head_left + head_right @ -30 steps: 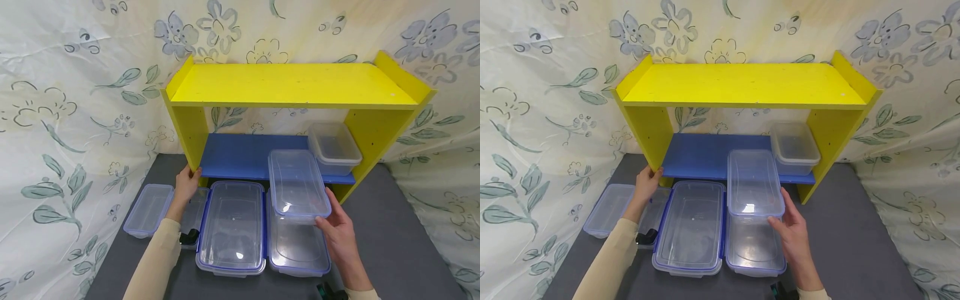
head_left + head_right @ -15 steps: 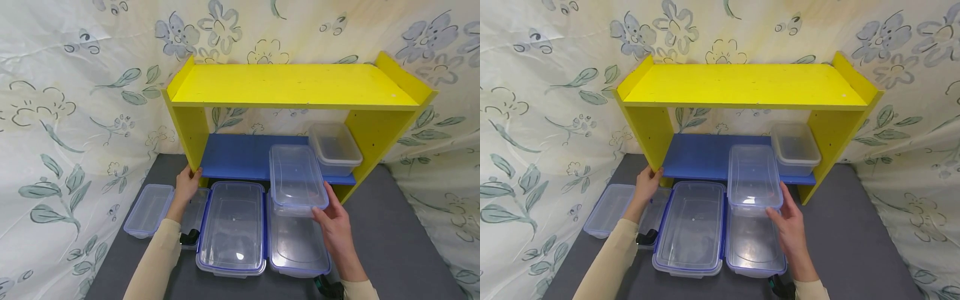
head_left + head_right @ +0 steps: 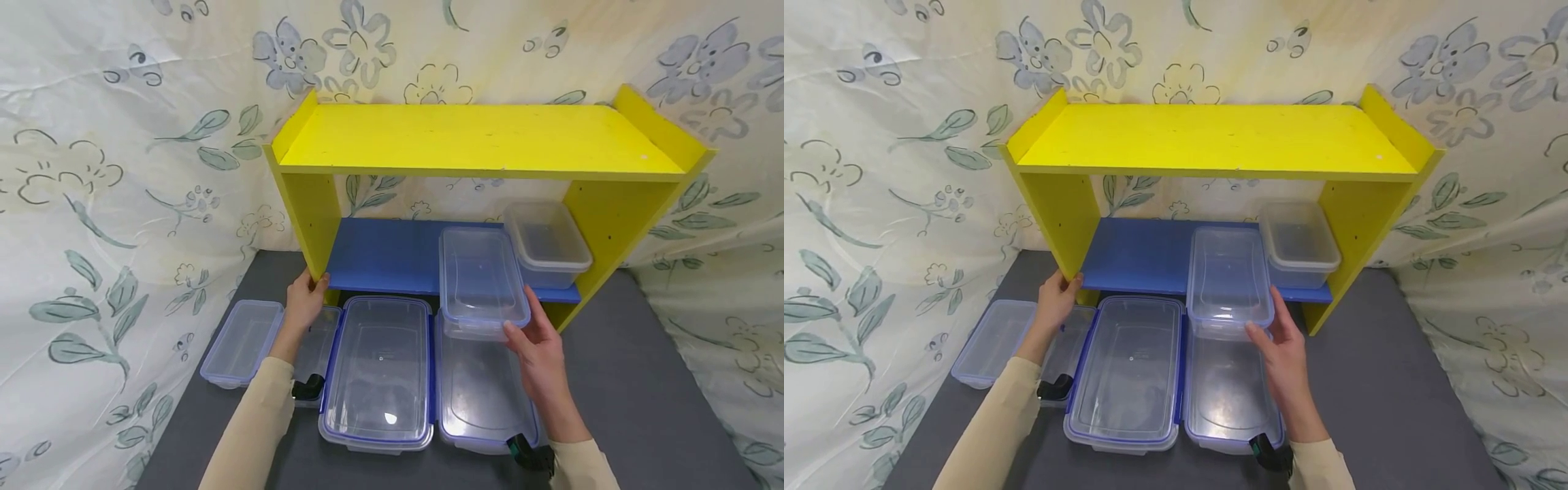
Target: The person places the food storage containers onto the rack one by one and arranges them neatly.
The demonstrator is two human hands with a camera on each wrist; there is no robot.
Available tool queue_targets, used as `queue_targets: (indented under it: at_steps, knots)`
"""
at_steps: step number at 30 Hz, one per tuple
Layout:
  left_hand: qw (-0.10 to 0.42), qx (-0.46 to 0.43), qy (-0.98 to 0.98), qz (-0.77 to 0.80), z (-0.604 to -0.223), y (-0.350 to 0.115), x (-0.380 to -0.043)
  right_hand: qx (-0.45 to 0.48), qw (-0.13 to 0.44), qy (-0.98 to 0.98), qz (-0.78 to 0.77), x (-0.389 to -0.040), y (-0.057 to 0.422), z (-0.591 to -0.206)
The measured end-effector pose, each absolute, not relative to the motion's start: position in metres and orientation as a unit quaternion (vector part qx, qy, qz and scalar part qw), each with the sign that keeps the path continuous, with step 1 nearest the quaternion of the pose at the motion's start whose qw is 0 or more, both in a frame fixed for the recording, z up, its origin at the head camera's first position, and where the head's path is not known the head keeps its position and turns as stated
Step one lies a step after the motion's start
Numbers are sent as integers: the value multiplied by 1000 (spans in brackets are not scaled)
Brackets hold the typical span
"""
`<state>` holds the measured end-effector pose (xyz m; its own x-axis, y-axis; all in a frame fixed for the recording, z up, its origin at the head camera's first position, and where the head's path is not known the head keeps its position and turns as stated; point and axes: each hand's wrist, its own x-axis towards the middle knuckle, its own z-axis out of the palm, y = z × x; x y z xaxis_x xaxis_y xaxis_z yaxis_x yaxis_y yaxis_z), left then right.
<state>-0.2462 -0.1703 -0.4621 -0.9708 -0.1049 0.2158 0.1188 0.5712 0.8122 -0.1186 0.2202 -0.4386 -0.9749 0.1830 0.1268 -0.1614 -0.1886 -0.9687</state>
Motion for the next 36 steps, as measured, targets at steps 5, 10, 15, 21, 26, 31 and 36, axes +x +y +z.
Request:
queue_targets:
  at_steps: [5,10,15,21,26,31,36]
  knots:
    - [123,-4,-880,-458,-461,-171,-245,-39,108,-649,752,-124,218,-436]
    - [123,-4,-881,-458,-462,-170,-245,-68,108,-683,720,-128,218,-434]
    - [123,-2,-880,-458,-461,-170,-244,-84,113,-714,686,-133,216,-431]
    - [122,-1,-882,-455,-460,-171,-244,-112,117,-731,662,-141,213,-430]
    - [122,-3,-881,-457,-460,-170,-244,-120,127,-721,670,-150,210,-430]
    - [126,-4,-880,-457,-460,-169,-244,-130,137,-724,663,-155,207,-427]
    - [127,-6,-879,-460,-461,-169,-245,-148,138,-749,631,-159,205,-424]
